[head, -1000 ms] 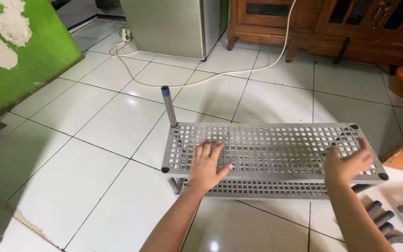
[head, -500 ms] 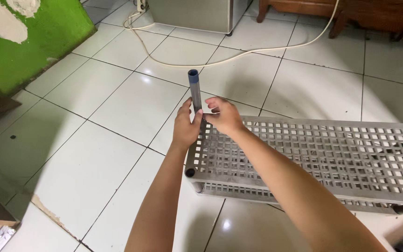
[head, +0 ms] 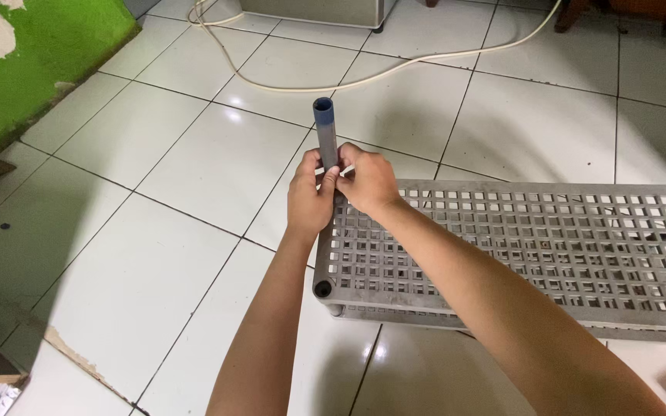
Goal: The person assembles a three-tier plastic shelving unit by inserting vertical poles into the grid shelves and attaching curved handles to the top corners. The person works on the floor, connecting the shelves and poles in sequence.
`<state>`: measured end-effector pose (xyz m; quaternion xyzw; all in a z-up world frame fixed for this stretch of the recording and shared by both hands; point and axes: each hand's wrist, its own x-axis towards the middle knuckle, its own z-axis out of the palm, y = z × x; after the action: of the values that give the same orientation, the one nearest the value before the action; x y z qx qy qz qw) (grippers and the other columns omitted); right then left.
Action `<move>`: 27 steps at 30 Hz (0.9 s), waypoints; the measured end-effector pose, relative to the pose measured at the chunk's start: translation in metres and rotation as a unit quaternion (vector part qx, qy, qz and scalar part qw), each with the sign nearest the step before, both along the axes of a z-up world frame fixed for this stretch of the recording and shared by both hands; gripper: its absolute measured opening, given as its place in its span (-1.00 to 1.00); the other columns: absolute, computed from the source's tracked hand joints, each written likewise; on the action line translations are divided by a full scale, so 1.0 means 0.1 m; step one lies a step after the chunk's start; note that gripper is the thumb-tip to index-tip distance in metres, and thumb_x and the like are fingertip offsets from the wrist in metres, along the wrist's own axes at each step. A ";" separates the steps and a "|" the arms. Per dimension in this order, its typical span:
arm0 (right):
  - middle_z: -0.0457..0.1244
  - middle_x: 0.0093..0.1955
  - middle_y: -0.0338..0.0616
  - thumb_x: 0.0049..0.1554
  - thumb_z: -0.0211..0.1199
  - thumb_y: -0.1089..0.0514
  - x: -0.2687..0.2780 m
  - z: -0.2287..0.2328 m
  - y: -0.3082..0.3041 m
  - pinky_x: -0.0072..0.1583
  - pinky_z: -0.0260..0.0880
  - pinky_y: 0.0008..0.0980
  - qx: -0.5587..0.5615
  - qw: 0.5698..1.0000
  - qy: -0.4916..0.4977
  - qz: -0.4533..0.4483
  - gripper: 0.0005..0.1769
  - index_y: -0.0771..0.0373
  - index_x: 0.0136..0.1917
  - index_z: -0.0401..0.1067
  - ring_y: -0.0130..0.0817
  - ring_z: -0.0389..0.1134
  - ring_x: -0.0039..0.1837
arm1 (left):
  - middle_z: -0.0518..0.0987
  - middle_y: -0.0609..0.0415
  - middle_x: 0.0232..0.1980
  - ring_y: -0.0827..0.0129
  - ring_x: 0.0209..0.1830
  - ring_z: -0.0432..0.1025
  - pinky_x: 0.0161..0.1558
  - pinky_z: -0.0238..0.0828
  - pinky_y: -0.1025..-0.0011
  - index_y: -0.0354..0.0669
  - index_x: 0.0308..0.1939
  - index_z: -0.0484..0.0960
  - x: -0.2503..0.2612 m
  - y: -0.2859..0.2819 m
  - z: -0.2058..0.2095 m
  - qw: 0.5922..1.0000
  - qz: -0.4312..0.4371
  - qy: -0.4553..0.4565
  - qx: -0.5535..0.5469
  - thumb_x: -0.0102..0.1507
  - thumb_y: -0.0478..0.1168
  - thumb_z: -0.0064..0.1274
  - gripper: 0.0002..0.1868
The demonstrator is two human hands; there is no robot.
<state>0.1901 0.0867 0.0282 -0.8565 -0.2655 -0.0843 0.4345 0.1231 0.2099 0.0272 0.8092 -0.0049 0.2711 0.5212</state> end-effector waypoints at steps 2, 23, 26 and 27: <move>0.42 -0.13 -0.12 -0.01 0.37 0.22 -0.02 0.02 -0.03 -0.06 0.46 -0.19 0.008 1.000 -0.007 0.009 -0.74 0.17 -0.01 0.45 -0.16 0.50 -0.10 | 0.65 -0.05 0.07 0.19 0.00 0.62 0.01 0.54 0.30 -0.18 0.10 0.49 -0.03 -0.05 0.01 0.999 0.026 0.019 0.008 0.36 -0.29 0.04 -0.77; 0.13 -0.53 -0.41 0.12 0.42 0.00 0.03 0.23 0.68 -0.41 0.24 -0.43 0.391 0.899 0.199 -0.020 -0.49 0.14 -0.48 0.21 -0.58 0.14 -0.48 | 0.24 -0.11 0.39 0.15 0.38 0.30 0.36 0.27 0.27 -0.21 0.42 0.29 -0.03 -0.32 -0.19 0.969 0.081 0.036 -0.233 0.36 -0.23 -0.36 -0.47; 0.12 -0.56 -0.36 0.15 0.39 0.05 0.06 0.40 0.60 -0.42 0.18 -0.43 0.363 0.909 0.192 0.064 -0.48 0.16 -0.51 0.23 -0.56 0.09 -0.51 | 0.24 -0.16 0.38 0.12 0.31 0.37 0.30 0.37 0.27 -0.22 0.43 0.23 -0.03 -0.34 -0.21 0.973 0.069 -0.019 -0.221 0.35 -0.30 -0.32 -0.47; 0.09 -0.55 -0.36 0.16 0.39 0.05 0.09 0.49 0.60 -0.43 0.09 -0.44 0.370 0.897 0.218 0.102 -0.49 0.15 -0.50 0.21 -0.57 0.04 -0.51 | 0.29 -0.17 0.36 0.12 0.31 0.37 0.30 0.35 0.27 -0.21 0.47 0.17 -0.02 -0.35 -0.20 0.972 0.060 -0.034 -0.226 0.33 -0.33 -0.31 -0.42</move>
<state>0.1989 0.1467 0.0770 -0.5994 -0.1994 0.0575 0.7731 0.1212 0.1751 0.0075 0.6592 0.0874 0.3238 0.6730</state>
